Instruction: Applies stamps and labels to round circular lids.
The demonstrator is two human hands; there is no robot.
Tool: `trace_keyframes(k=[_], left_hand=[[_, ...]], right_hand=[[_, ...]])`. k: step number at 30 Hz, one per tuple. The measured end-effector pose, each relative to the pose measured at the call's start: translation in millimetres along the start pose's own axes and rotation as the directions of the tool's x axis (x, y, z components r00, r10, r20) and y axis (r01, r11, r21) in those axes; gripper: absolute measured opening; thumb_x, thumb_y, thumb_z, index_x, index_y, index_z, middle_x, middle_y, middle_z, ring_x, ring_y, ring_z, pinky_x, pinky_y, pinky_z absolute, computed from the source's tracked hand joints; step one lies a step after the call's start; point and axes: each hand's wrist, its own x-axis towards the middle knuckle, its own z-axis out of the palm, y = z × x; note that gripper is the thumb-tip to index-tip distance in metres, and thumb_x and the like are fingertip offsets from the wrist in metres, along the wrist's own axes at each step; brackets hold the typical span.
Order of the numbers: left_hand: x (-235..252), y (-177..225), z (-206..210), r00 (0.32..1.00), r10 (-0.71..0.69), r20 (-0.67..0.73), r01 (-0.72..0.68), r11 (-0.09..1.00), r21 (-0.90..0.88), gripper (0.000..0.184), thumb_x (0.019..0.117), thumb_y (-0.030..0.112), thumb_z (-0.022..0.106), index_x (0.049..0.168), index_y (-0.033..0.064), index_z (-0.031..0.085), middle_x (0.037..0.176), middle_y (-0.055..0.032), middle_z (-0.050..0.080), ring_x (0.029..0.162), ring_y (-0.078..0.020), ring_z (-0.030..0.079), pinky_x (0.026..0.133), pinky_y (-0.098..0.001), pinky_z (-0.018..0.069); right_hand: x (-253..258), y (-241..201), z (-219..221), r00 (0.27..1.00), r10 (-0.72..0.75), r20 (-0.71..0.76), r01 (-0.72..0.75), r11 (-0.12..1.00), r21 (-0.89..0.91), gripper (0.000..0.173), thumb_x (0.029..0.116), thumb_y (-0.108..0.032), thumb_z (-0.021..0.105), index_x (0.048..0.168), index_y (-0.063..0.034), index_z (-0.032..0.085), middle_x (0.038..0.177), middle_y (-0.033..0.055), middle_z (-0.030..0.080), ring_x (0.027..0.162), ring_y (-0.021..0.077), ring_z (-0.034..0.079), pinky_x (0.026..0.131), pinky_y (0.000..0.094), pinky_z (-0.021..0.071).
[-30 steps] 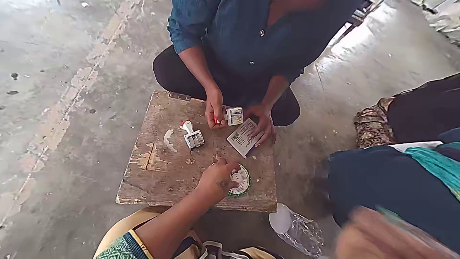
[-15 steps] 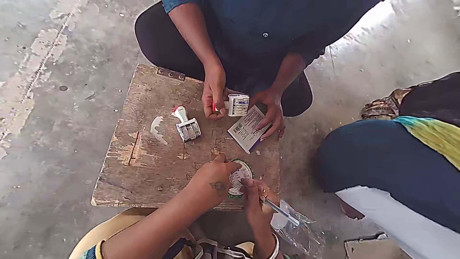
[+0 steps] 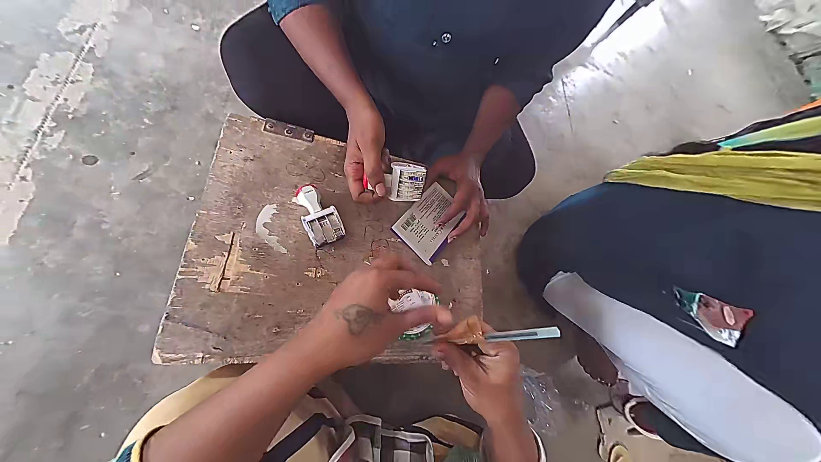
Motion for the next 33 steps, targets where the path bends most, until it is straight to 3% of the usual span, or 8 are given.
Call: trace_keyframes(k=[4,8,15,18,20,27,30,33], left_hand=[[-18.1,20.7,27.6,0.999,0.05,-0.006,-0.05,0.957,-0.285,0.016,0.0906,0.022,0.076,0.093,0.0064,0.078,0.086,0.0047,0.071,0.075,0.0066,0.063,0.068,-0.0104,0.0513],[-36.8,40.5,42.7,0.996,0.091,-0.025,-0.095,0.95,-0.297,0.017,0.0955,0.02,0.07,0.094,0.003,0.074,0.085,0.0031,0.068,0.075,0.0073,0.06,0.069,-0.0089,0.0492],[-83.8,59.0,59.4,0.888,0.427,0.171,-0.199,0.693,-0.693,0.016,0.1075,0.021,0.049,0.098,0.0154,0.061,0.082,0.0195,0.056,0.074,0.0126,0.052,0.067,-0.0094,0.0446],[-104.7,74.2,62.3,0.907,0.392,0.152,-0.193,0.709,-0.678,0.015,0.1074,0.02,0.05,0.101,0.014,0.061,0.086,0.0181,0.059,0.077,0.0109,0.055,0.07,-0.0109,0.0479],[-111.0,80.4,68.3,0.912,0.371,0.178,-0.182,0.751,-0.635,0.016,0.1068,0.018,0.05,0.101,0.009,0.061,0.085,0.014,0.059,0.077,0.0087,0.056,0.071,-0.0128,0.0487],[-124.5,93.9,77.8,0.939,0.283,0.195,-0.078,0.729,-0.68,0.015,0.1053,0.015,0.05,0.095,0.0177,0.061,0.078,0.0185,0.056,0.067,0.0096,0.051,0.062,-0.0107,0.0436],[-128.3,95.9,79.3,0.96,0.249,-0.128,-0.28,0.841,-0.463,0.018,0.099,0.013,0.061,0.113,0.0026,0.062,0.088,0.0057,0.062,0.076,0.0024,0.06,0.069,-0.0154,0.0512],[-138.0,90.1,77.3,0.662,0.594,-0.457,-0.573,0.794,0.202,0.022,0.1054,0.025,0.056,0.108,0.0072,0.069,0.095,-0.0013,0.069,0.093,-0.003,0.064,0.084,-0.0182,0.0517]], right_hand=[[-17.4,-27.1,-2.3,0.998,0.034,0.047,-0.032,0.999,-0.035,0.016,0.0901,-0.024,0.076,0.096,-0.0097,0.073,0.081,-0.014,0.072,0.067,-0.0085,0.063,0.06,0.0113,0.0552],[-35.7,-45.3,-4.9,0.989,0.055,-0.136,-0.041,0.993,0.107,0.029,0.1002,-0.052,0.054,0.091,-0.0262,0.064,0.074,-0.0214,0.062,0.058,-0.0123,0.053,0.051,0.0073,0.0444],[-59.8,-82.7,-19.3,0.85,0.02,-0.527,0.062,0.988,0.138,0.047,0.1051,-0.009,0.037,0.066,-0.027,0.057,0.056,-0.0205,0.052,0.049,-0.0095,0.047,0.049,0.0089,0.0399],[-96.1,-89.2,-21.6,0.927,0.101,-0.361,0.005,0.96,0.28,0.048,0.1111,-0.044,0.031,0.08,-0.0267,0.063,0.064,-0.019,0.06,0.05,-0.0096,0.05,0.046,0.0092,0.04],[-113.5,-97.0,-22.1,0.983,-0.032,-0.182,0.082,0.959,0.271,0.062,0.0949,-0.075,0.033,0.11,-0.0246,0.067,0.08,-0.0194,0.065,0.06,-0.0116,0.053,0.05,0.0089,0.0416],[-131.7,-130.7,-24.8,0.973,-0.166,-0.161,0.174,0.984,0.041,0.022,0.1068,-0.033,0.051,0.103,-0.0182,0.067,0.085,-0.0174,0.063,0.068,-0.011,0.057,0.06,0.0079,0.0502],[-136.0,-131.8,-27.7,0.977,-0.136,-0.167,0.151,0.985,0.085,0.022,0.1071,-0.033,0.05,0.103,-0.0208,0.068,0.085,-0.0191,0.064,0.069,-0.0097,0.059,0.062,0.0099,0.0527],[-136.7,-131.0,-27.9,0.954,-0.162,-0.252,0.168,0.986,0.002,0.02,0.1069,-0.025,0.053,0.102,-0.0138,0.068,0.082,-0.017,0.065,0.067,-0.0093,0.059,0.061,0.0097,0.0523]])
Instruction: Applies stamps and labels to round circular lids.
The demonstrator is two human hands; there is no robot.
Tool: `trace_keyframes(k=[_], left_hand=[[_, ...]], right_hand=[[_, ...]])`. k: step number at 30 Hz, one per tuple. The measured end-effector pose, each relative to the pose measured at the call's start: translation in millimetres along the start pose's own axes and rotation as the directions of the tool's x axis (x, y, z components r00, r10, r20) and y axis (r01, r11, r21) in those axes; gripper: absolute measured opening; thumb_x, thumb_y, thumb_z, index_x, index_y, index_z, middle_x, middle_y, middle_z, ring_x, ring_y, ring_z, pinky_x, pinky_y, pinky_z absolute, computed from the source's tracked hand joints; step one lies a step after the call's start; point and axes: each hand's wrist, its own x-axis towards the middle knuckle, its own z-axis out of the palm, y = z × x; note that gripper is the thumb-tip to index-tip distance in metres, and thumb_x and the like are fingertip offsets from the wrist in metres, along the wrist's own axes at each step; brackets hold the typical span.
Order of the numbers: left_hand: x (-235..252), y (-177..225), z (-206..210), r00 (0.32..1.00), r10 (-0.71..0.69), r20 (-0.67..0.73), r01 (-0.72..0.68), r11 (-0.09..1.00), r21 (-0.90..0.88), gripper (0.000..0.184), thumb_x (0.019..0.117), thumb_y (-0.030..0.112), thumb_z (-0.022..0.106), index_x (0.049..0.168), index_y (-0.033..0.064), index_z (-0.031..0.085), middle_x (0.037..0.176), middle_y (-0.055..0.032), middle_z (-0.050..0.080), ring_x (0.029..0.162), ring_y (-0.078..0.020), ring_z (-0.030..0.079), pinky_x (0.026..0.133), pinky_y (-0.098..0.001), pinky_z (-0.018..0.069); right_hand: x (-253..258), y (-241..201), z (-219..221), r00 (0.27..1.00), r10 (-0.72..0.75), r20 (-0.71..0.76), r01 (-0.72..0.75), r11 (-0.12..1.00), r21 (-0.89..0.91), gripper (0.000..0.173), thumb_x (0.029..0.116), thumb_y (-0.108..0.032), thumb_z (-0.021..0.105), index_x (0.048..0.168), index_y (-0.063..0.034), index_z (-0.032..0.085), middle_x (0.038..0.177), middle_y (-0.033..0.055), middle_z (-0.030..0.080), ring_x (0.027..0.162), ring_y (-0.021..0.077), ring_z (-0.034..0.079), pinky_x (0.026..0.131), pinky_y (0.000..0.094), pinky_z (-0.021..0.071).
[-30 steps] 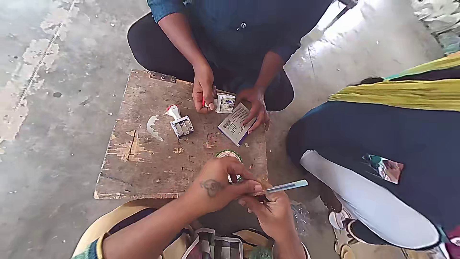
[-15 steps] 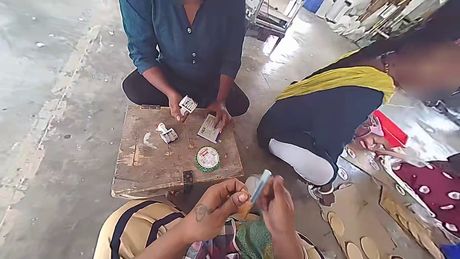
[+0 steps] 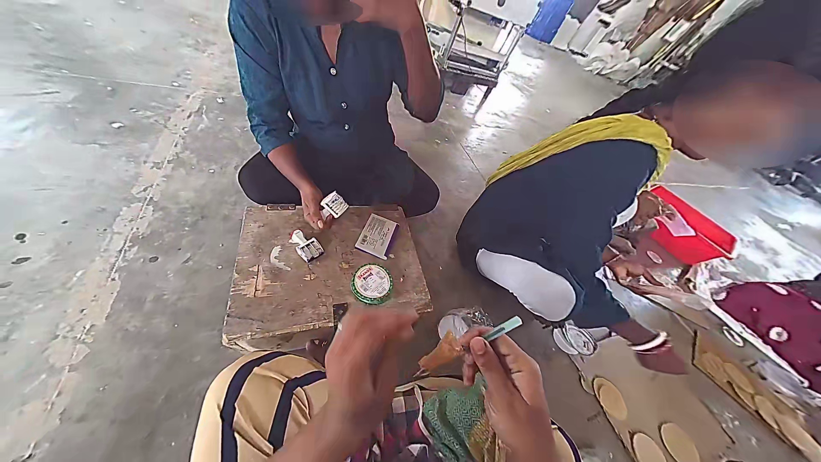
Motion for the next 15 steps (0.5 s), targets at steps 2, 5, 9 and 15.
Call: trace_keyframes(k=[2,5,9,15], left_hand=[[-11.7,10.0,-0.9,0.977,0.201,0.066,-0.21,0.959,0.191,0.02,0.1035,0.029,0.061,0.107,0.0126,0.072,0.096,-0.0035,0.069,0.096,-0.0135,0.063,0.089,-0.0243,0.0486],[-23.5,7.9,11.0,0.963,0.237,0.131,-0.269,0.899,0.347,0.019,0.0971,0.024,0.067,0.1,0.0095,0.078,0.085,-0.0032,0.072,0.085,-0.0157,0.066,0.082,-0.0214,0.0512],[-9.2,19.1,-2.2,0.953,-0.068,0.295,0.056,0.997,0.049,0.015,0.0886,0.014,0.072,0.093,0.0016,0.08,0.085,-0.0082,0.077,0.083,-0.0154,0.072,0.079,-0.0254,0.0561],[-2.3,0.0,-10.3,0.484,-0.33,0.811,0.857,0.364,-0.364,0.017,0.0955,0.002,0.06,0.093,0.0111,0.074,0.082,0.0126,0.072,0.076,0.0052,0.065,0.074,-0.0166,0.054]], right_hand=[[-1.5,1.7,3.1,0.999,-0.017,-0.03,0.015,0.999,-0.046,0.02,0.1064,-0.023,0.054,0.102,-0.0096,0.068,0.081,-0.0153,0.064,0.066,-0.01,0.058,0.06,0.0087,0.0506],[-6.7,2.5,9.8,0.997,-0.069,-0.022,0.064,0.986,-0.155,0.024,0.1068,-0.024,0.053,0.101,-0.0056,0.067,0.083,-0.0115,0.065,0.067,-0.0115,0.055,0.061,0.0079,0.0486],[-5.0,-2.0,2.6,0.991,-0.088,0.1,0.101,0.986,-0.134,0.027,0.1077,-0.024,0.05,0.098,-0.004,0.066,0.083,-0.0092,0.063,0.069,-0.0121,0.054,0.064,0.0081,0.0474],[-6.4,38.1,-7.1,0.931,0.072,0.357,-0.18,0.943,0.281,0.051,0.0953,-0.055,0.061,0.136,-0.0246,0.061,0.103,-0.0206,0.065,0.081,-0.0094,0.06,0.07,0.012,0.0522]])
